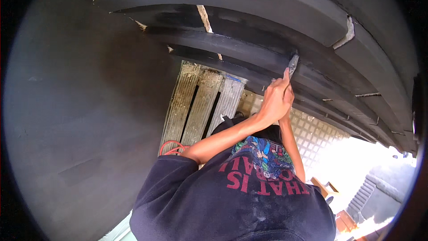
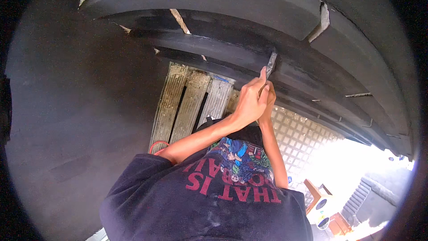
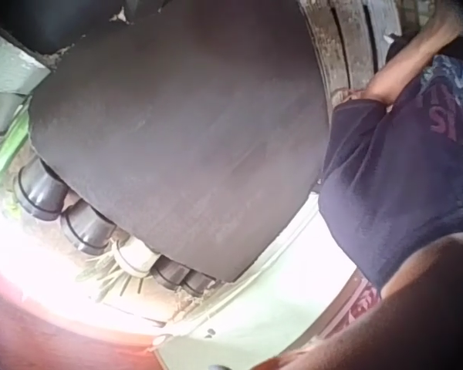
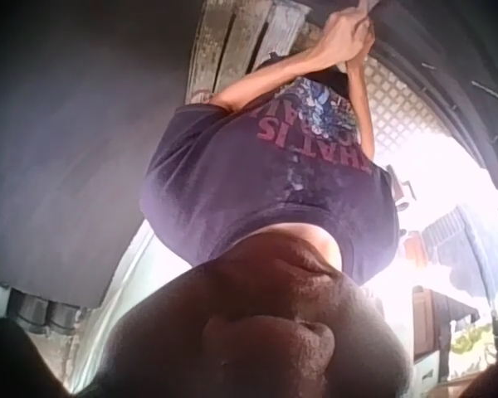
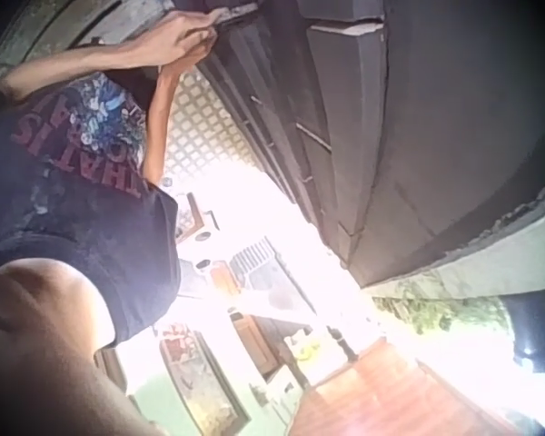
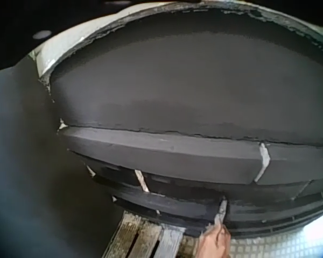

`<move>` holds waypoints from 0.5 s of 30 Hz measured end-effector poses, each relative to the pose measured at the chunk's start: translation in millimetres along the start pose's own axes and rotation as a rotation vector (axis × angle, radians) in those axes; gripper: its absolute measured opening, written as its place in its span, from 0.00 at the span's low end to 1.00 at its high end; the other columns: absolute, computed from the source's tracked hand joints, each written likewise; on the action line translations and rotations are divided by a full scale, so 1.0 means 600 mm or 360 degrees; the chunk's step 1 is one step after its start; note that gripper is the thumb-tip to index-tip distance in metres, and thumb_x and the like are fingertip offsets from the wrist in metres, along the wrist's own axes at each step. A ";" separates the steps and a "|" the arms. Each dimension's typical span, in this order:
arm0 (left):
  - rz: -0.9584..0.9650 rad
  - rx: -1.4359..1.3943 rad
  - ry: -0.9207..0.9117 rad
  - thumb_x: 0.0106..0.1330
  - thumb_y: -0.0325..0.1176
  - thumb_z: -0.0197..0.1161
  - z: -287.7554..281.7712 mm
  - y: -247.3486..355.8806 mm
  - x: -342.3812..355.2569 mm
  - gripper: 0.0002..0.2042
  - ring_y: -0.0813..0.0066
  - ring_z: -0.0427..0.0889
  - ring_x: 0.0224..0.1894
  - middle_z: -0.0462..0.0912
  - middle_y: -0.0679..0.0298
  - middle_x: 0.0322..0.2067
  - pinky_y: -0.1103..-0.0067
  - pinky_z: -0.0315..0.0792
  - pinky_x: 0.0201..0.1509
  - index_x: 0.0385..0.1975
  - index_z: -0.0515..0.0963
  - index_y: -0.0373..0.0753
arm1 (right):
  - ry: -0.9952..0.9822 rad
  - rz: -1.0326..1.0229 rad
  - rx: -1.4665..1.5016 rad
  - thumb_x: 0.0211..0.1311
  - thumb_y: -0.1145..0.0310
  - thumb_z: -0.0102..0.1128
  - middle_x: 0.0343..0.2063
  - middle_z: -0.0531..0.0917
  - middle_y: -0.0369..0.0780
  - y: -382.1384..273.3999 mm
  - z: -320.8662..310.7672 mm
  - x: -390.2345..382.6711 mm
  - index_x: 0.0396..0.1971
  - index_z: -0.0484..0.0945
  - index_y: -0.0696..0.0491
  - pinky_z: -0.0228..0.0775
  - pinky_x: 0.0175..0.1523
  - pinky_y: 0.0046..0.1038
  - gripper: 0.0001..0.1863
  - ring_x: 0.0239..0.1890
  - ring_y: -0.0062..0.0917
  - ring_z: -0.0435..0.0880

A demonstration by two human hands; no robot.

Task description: Painting the underside of a wooden structure or ceiling using a brush and black paint.

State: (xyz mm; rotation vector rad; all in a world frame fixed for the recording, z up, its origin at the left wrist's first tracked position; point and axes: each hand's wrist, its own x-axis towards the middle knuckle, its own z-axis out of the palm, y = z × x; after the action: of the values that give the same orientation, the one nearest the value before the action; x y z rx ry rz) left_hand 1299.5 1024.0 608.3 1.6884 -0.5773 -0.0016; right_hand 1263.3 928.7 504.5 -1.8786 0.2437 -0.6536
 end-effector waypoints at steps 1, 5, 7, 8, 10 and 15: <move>-0.0081 0.0029 -0.0050 0.66 0.22 0.53 0.003 0.007 -0.004 0.25 0.42 0.83 0.39 0.80 0.40 0.36 0.63 0.76 0.43 0.64 0.66 0.21 | 0.0080 0.0073 -0.0121 0.61 0.73 0.59 0.32 0.81 0.47 -0.003 -0.009 -0.012 0.33 0.77 0.64 0.72 0.40 0.35 0.08 0.35 0.40 0.82; -0.0225 -0.0072 -0.0279 0.70 0.25 0.56 -0.028 0.016 -0.016 0.23 0.56 0.85 0.39 0.82 0.40 0.40 0.69 0.76 0.43 0.64 0.68 0.23 | 0.0233 0.0495 0.0160 0.68 0.72 0.54 0.30 0.80 0.36 -0.057 -0.033 -0.043 0.35 0.78 0.61 0.70 0.39 0.26 0.08 0.31 0.25 0.80; -0.0037 -0.0260 -0.0036 0.73 0.31 0.57 -0.021 0.003 -0.032 0.16 0.76 0.80 0.31 0.83 0.53 0.31 0.75 0.73 0.32 0.55 0.78 0.27 | 0.0414 0.1004 0.0851 0.74 0.69 0.50 0.29 0.77 0.28 -0.127 -0.025 -0.041 0.37 0.78 0.57 0.66 0.36 0.20 0.09 0.31 0.13 0.74; -0.0037 -0.0265 -0.0070 0.73 0.31 0.57 -0.028 0.005 -0.036 0.16 0.76 0.80 0.31 0.83 0.53 0.31 0.75 0.73 0.32 0.55 0.78 0.27 | 0.0449 0.1009 0.0854 0.74 0.69 0.50 0.29 0.77 0.28 -0.143 -0.021 -0.042 0.37 0.78 0.57 0.66 0.36 0.20 0.09 0.31 0.13 0.74; -0.0867 -0.0749 -0.0140 0.75 0.33 0.55 -0.053 0.015 -0.042 0.12 0.80 0.74 0.22 0.76 0.63 0.20 0.75 0.68 0.26 0.39 0.79 0.27 | 0.0103 0.0980 0.1343 0.76 0.64 0.50 0.25 0.73 0.26 -0.163 -0.011 -0.048 0.35 0.78 0.54 0.61 0.33 0.20 0.11 0.28 0.11 0.69; -0.0434 -0.0070 0.0102 0.81 0.38 0.42 -0.086 -0.021 -0.054 0.23 0.64 0.81 0.52 0.84 0.44 0.50 0.73 0.72 0.59 0.64 0.69 0.25 | -0.0125 0.0740 0.0672 0.78 0.58 0.50 0.25 0.76 0.30 -0.158 0.063 -0.045 0.34 0.76 0.58 0.65 0.33 0.22 0.18 0.29 0.12 0.72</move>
State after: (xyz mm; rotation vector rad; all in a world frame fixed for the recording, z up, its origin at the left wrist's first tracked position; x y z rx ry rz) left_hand 1292.2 1085.1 597.2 1.7063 -0.2939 -0.1546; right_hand 1248.6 1008.8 571.5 -1.3718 0.4387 -0.2823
